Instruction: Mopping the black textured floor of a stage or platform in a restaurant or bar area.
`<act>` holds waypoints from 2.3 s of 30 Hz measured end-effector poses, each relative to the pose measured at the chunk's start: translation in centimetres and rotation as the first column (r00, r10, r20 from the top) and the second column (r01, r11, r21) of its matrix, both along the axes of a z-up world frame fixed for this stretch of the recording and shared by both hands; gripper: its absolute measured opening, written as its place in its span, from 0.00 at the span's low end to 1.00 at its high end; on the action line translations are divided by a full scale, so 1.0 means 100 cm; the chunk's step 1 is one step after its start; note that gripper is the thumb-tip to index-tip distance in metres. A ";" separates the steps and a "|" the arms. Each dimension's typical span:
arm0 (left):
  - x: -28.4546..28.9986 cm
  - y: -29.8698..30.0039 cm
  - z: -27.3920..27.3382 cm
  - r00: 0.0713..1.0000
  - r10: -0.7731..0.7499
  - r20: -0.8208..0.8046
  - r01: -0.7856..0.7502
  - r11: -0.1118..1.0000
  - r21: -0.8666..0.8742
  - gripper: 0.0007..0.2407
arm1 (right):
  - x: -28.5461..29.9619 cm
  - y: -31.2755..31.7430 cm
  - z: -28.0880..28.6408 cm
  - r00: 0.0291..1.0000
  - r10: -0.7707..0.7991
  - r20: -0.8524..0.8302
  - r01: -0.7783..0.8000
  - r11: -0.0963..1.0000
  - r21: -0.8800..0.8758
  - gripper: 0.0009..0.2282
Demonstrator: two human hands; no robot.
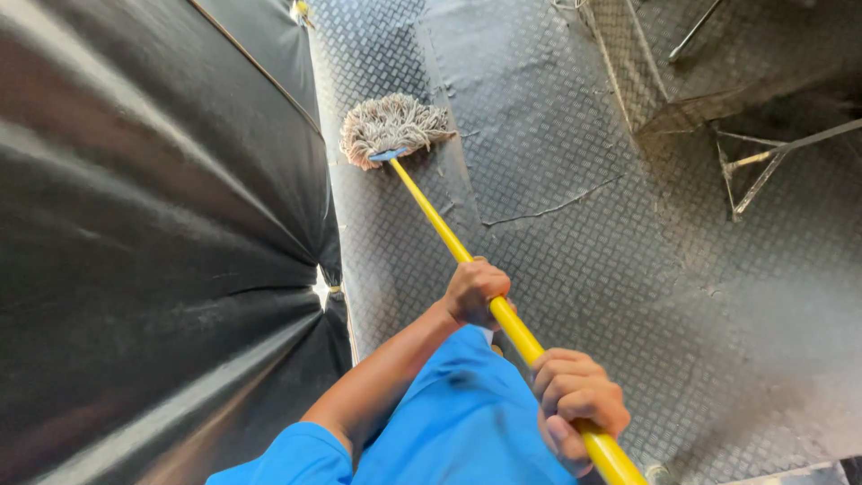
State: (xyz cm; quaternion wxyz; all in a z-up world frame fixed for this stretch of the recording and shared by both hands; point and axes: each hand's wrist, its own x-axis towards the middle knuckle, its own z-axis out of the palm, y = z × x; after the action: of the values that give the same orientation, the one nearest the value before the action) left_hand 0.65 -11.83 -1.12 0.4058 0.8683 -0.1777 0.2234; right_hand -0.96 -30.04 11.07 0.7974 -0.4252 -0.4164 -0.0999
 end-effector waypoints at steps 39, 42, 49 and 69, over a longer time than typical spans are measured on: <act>0.219 -0.254 -0.081 0.794 0.416 -0.444 -0.291 0.901 0.322 0.12 | 0.268 -0.288 -0.053 0.920 0.336 -0.203 -0.326 0.942 0.079 0.11; 0.202 -0.293 -0.120 0.835 0.415 -0.362 -0.346 0.907 0.240 0.15 | 0.258 -0.331 -0.054 0.906 0.355 -0.231 -0.350 0.934 0.066 0.10; 0.170 -0.379 -0.020 0.899 0.381 -0.216 -0.348 0.921 0.175 0.15 | 0.233 -0.391 0.010 0.867 0.449 -0.217 -0.486 0.857 -0.170 0.06; 0.135 -0.320 -0.083 0.745 0.551 -0.376 -0.431 0.828 0.359 0.16 | 0.181 -0.333 -0.040 0.899 0.424 -0.112 -0.420 0.905 0.064 0.14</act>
State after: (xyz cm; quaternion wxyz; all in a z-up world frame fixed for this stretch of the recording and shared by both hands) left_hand 14.19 -43.85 -9.44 0.2499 0.9551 0.1349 0.0843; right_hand 17.10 -63.35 7.05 0.8321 -0.3150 -0.4468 0.0937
